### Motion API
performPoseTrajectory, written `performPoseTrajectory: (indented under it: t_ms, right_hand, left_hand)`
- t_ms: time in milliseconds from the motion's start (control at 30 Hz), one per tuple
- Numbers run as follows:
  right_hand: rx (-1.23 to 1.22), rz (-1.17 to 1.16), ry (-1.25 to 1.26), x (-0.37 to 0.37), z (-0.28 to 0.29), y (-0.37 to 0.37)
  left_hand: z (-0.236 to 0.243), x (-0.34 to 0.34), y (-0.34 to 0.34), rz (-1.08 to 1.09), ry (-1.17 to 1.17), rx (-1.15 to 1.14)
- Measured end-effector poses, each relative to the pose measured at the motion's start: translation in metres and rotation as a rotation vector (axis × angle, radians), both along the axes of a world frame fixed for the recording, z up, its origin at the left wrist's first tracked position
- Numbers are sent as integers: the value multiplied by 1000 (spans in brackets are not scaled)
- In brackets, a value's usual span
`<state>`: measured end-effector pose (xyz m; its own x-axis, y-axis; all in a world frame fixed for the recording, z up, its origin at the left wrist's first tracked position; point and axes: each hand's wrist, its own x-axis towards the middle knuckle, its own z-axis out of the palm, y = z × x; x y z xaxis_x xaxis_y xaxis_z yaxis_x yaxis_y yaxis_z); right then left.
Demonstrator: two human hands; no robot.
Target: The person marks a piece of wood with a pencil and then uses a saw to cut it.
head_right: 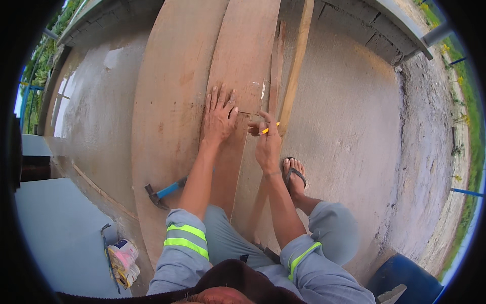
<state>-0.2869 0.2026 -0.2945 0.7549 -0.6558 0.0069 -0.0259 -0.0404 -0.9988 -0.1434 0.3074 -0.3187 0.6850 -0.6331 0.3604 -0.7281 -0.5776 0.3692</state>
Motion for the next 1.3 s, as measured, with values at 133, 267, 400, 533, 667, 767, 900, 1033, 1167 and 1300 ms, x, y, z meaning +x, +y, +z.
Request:
performPoseTrajectory:
  t_ms: [133, 267, 400, 533, 667, 767, 900, 1033, 1167, 1300]
  right_hand:
    - [167, 11, 85, -7, 32, -25]
    - [0, -44, 18, -5, 3, -43]
    - [-49, -39, -38, -3, -6, -36]
    - [-54, -79, -87, 2, -15, -28]
    - [-143, -55, 36, 14, -11, -25]
    - [-205, -55, 23, 26, -12, -31]
    - [-286, -31, 40, 36, -16, -37]
    - [-243, -14, 54, 40, -21, -43]
    - [-247, 0, 34, 41, -24, -43]
    - [-230, -11, 65, 41, -19, -41]
  left_hand:
    - [0, 2, 4, 1, -13, -7]
    - [-1, 3, -1, 11, -29, -8]
    - [-6, -4, -4, 94, -49, 15]
    - [-5, -7, -5, 109, -48, 34]
    - [-5, -8, -1, 102, -15, 0]
    - [-2, -8, -4, 89, -24, -3]
    - [-6, 5, 9, 50, 1, -4]
    - [-9, 18, 29, 70, -71, -2]
    - [-12, 43, 49, -10, 1, -195]
    - [-13, 47, 51, 36, 40, -356]
